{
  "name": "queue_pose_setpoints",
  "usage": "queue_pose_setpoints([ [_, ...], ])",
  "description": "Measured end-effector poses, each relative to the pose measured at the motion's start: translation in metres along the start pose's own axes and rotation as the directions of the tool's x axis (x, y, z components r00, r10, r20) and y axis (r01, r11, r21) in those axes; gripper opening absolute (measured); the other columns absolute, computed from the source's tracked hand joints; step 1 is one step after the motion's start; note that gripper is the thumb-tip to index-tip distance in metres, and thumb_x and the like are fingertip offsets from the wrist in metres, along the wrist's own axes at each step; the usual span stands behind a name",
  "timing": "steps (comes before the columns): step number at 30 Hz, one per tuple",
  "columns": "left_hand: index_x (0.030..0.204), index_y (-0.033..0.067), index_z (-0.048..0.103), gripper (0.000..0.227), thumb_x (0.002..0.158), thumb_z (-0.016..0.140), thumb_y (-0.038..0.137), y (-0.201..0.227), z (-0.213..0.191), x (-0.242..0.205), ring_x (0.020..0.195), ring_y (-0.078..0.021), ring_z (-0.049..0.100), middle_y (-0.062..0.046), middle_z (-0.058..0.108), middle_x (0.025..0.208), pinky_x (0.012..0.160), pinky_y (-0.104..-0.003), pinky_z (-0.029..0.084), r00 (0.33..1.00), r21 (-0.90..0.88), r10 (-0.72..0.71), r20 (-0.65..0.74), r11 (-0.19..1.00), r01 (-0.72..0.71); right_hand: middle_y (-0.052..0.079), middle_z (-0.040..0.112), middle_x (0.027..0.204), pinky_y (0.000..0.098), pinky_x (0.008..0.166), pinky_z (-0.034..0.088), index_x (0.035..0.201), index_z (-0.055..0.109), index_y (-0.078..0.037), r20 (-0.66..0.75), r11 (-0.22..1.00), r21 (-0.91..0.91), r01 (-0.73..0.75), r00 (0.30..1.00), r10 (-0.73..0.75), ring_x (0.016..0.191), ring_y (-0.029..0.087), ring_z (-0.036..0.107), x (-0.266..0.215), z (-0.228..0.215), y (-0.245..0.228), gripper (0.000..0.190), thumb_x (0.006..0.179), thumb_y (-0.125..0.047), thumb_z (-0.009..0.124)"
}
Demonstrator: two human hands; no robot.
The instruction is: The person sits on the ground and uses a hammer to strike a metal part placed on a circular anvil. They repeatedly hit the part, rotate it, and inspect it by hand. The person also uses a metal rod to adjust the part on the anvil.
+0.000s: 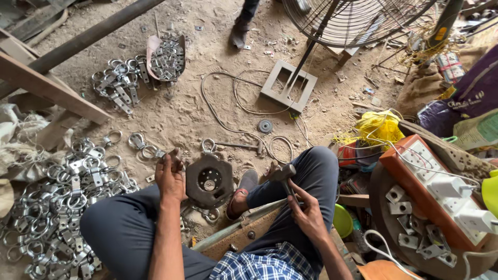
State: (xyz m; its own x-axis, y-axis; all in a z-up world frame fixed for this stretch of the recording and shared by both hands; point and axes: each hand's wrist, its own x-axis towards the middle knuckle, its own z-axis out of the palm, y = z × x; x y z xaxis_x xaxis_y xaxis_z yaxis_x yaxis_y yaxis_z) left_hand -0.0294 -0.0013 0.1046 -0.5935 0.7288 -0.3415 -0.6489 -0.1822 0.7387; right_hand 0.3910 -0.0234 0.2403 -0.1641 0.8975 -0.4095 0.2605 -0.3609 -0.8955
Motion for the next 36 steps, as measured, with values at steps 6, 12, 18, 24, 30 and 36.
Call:
queue_pose_setpoints([
  [6, 0.127, 0.0049, 0.061, 0.028, 0.108, 0.063, 0.025, 0.002, 0.008, 0.012, 0.098, -0.0185, 0.061, -0.010, 0.071, 0.121, 0.083, -0.036, 0.051, 0.993, 0.279, 0.009, 0.122, 0.959, -0.043, -0.001, 0.062, 0.075, 0.0234, 0.043, 0.037, 0.151, 0.054, -0.017, -0.013, 0.999, 0.029, 0.023, 1.000, -0.023, 0.051, 0.004, 0.042, 0.006, 0.000, 0.002, 0.055, 0.097, -0.019, 0.065],
  [12, 0.131, 0.0134, 0.064, 0.032, 0.102, 0.059, 0.025, -0.003, 0.047, 0.016, 0.118, -0.0260, 0.067, -0.009, 0.073, 0.124, 0.100, -0.043, 0.052, 0.886, 0.764, -0.088, 0.455, 0.550, -0.337, 0.000, 0.064, 0.077, 0.0235, 0.043, 0.034, 0.151, 0.055, -0.017, -0.026, 1.000, 0.010, 0.016, 1.000, -0.016, 0.051, 0.004, 0.040, 0.005, 0.002, 0.005, 0.054, 0.098, -0.019, 0.065],
  [18, 0.149, 0.0171, 0.050, 0.052, 0.099, 0.061, 0.021, -0.007, 0.047, 0.011, 0.130, -0.0374, 0.058, -0.018, 0.061, 0.142, 0.108, -0.046, 0.045, 0.722, 0.715, -0.107, 0.683, 0.298, -0.633, 0.002, 0.064, 0.077, 0.0239, 0.043, 0.033, 0.153, 0.055, -0.018, -0.026, 1.000, 0.009, 0.016, 1.000, -0.016, 0.052, 0.004, 0.040, 0.004, 0.001, 0.005, 0.054, 0.099, -0.020, 0.064],
  [24, 0.154, 0.0262, 0.039, 0.063, 0.093, 0.057, 0.029, -0.014, 0.039, 0.028, 0.118, -0.0354, 0.054, -0.007, 0.048, 0.157, 0.106, -0.052, 0.040, 0.783, 0.862, -0.413, 0.465, 0.008, -0.507, 0.002, 0.078, 0.100, 0.0239, 0.045, 0.040, 0.149, 0.053, -0.017, -0.060, 0.976, -0.179, 0.122, 0.989, -0.134, 0.050, 0.004, 0.044, 0.008, 0.004, 0.004, 0.052, 0.098, -0.023, 0.064],
  [30, 0.138, 0.0214, 0.055, 0.044, 0.098, 0.060, 0.037, -0.007, 0.011, 0.028, 0.131, -0.0266, 0.055, -0.007, 0.057, 0.140, 0.109, -0.060, 0.032, 0.856, 0.934, -0.406, 0.322, -0.012, -0.357, 0.010, 0.079, 0.090, 0.0296, 0.043, 0.037, 0.149, 0.056, -0.020, -0.081, 0.985, -0.167, 0.029, 0.996, -0.043, 0.051, 0.006, 0.041, 0.008, 0.004, 0.008, 0.053, 0.097, -0.023, 0.064],
  [36, 0.128, 0.0091, 0.064, 0.075, 0.062, 0.096, 0.029, -0.025, -0.006, -0.002, 0.124, -0.0406, 0.054, -0.021, 0.057, 0.131, 0.104, -0.048, 0.045, 0.718, 0.710, 0.112, 0.687, 0.106, -0.696, 0.012, 0.073, 0.118, 0.0262, 0.060, 0.054, 0.150, 0.058, -0.011, -0.023, 0.781, -0.297, 0.549, 0.814, -0.581, 0.091, 0.007, 0.061, 0.009, 0.009, 0.013, 0.043, 0.107, -0.019, 0.062],
])
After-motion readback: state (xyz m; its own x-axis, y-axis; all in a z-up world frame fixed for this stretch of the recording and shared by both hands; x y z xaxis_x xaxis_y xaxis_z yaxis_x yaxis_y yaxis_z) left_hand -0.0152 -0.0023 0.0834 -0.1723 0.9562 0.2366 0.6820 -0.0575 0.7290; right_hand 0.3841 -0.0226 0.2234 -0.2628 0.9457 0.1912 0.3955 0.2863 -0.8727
